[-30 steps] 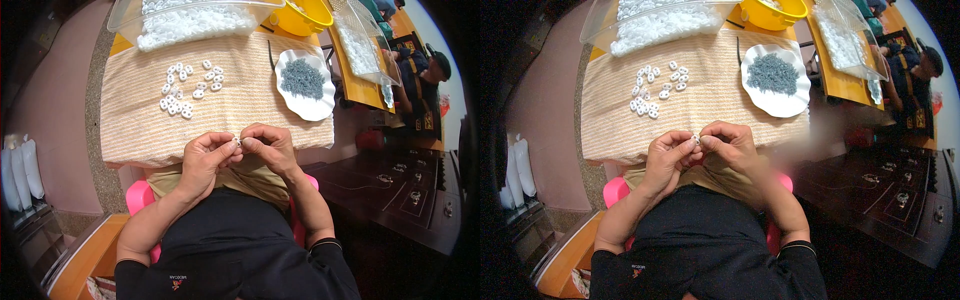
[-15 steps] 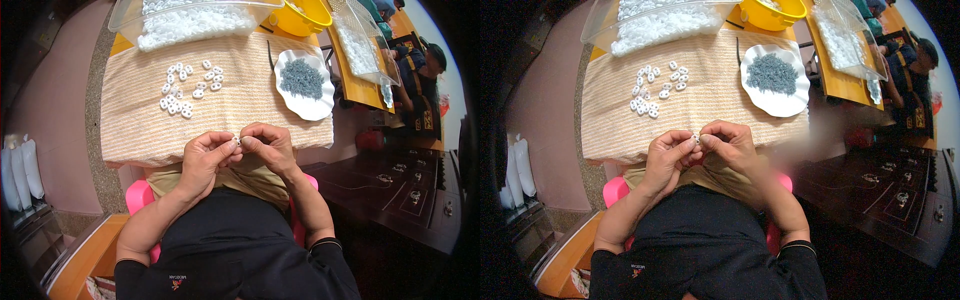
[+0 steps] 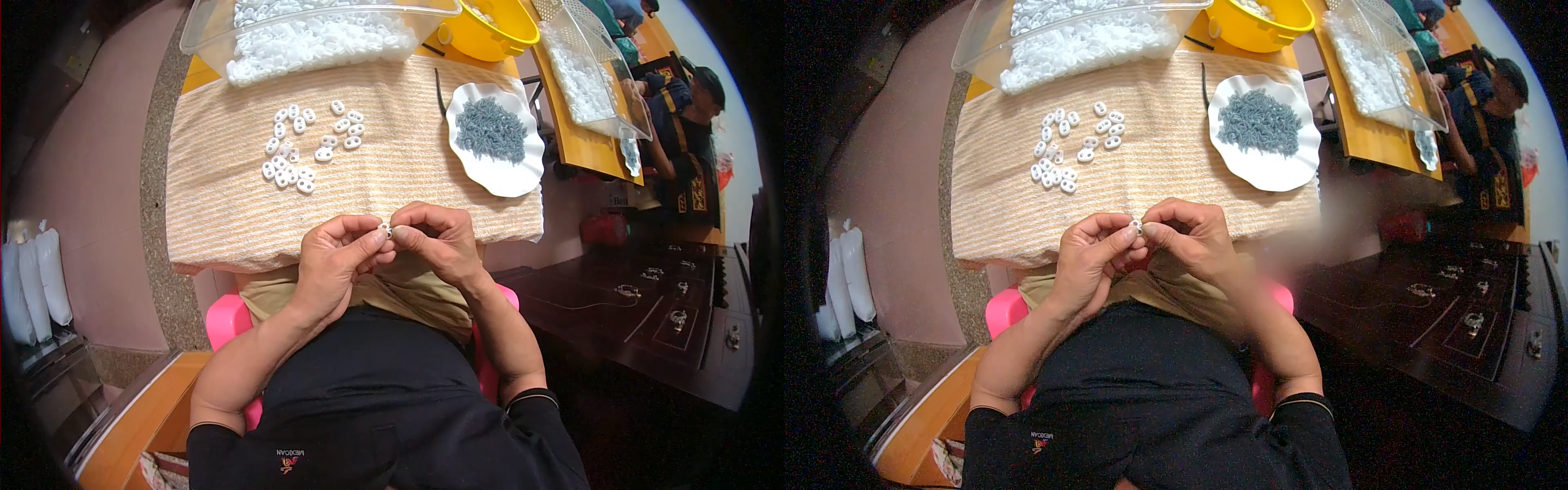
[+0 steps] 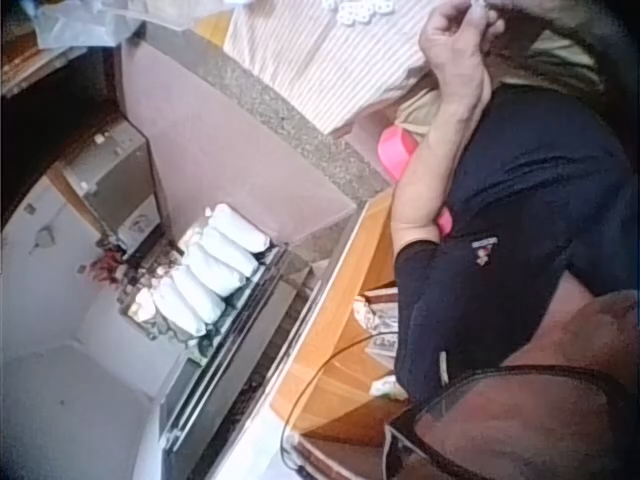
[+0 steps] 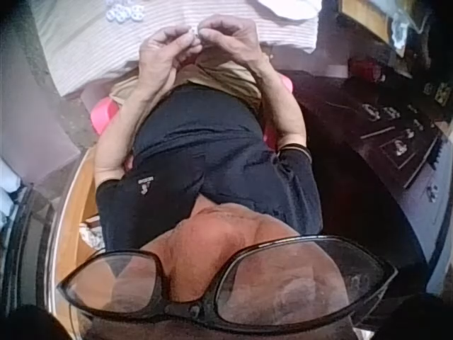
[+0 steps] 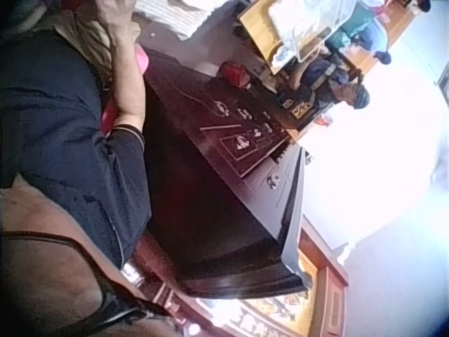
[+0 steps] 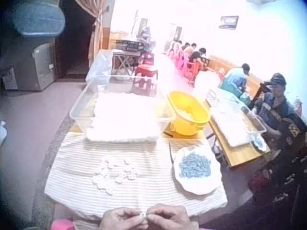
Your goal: Manually inserting small metal pins into white circular plastic components at a workstation.
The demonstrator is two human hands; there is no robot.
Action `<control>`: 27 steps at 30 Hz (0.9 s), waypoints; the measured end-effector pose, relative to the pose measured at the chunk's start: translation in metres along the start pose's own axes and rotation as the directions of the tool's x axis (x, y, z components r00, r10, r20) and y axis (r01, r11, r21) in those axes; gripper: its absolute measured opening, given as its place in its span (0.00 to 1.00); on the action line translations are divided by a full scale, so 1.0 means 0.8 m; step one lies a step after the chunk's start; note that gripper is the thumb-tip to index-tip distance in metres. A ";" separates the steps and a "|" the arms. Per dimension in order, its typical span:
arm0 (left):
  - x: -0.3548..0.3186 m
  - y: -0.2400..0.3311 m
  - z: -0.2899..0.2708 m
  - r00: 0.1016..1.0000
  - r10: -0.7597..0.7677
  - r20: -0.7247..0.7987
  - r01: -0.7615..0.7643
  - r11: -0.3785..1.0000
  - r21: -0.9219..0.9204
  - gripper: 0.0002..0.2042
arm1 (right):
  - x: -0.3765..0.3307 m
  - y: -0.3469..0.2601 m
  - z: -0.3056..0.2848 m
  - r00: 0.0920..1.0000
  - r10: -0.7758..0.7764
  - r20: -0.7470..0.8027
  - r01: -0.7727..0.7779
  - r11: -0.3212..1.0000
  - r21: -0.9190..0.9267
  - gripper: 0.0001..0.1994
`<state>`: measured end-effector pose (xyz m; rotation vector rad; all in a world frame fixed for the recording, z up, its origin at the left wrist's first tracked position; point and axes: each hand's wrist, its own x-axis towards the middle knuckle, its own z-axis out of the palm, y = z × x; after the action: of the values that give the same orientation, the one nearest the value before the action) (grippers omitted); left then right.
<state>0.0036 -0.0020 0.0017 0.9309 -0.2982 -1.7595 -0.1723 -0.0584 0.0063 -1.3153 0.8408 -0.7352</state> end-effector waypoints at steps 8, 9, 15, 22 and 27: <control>-0.002 -0.001 0.002 1.000 0.008 -0.012 -0.008 0.999 0.035 0.08 | -0.002 -0.005 -0.001 1.000 -0.006 0.004 0.006 0.999 -0.039 0.03; -0.002 -0.002 0.002 0.999 0.032 0.000 -0.032 0.998 0.062 0.08 | -0.002 -0.009 -0.001 0.999 0.038 0.013 -0.038 0.999 -0.008 0.03; -0.007 -0.007 0.003 0.992 0.125 0.011 -0.125 0.976 0.176 0.08 | -0.004 -0.015 0.001 0.996 0.068 0.051 -0.069 0.998 0.007 0.04; 0.000 -0.005 0.003 0.986 0.169 -0.005 -0.166 0.971 0.171 0.07 | -0.004 -0.008 0.002 0.999 0.030 0.015 -0.030 0.999 -0.015 0.05; 0.001 -0.007 0.002 0.989 0.145 0.031 -0.148 0.979 0.142 0.07 | -0.005 -0.005 -0.004 1.000 0.009 0.030 -0.008 1.000 -0.023 0.05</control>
<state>-0.0012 -0.0013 -0.0010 0.9690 -0.5007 -1.6288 -0.1775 -0.0571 0.0105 -1.3393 0.8325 -0.6997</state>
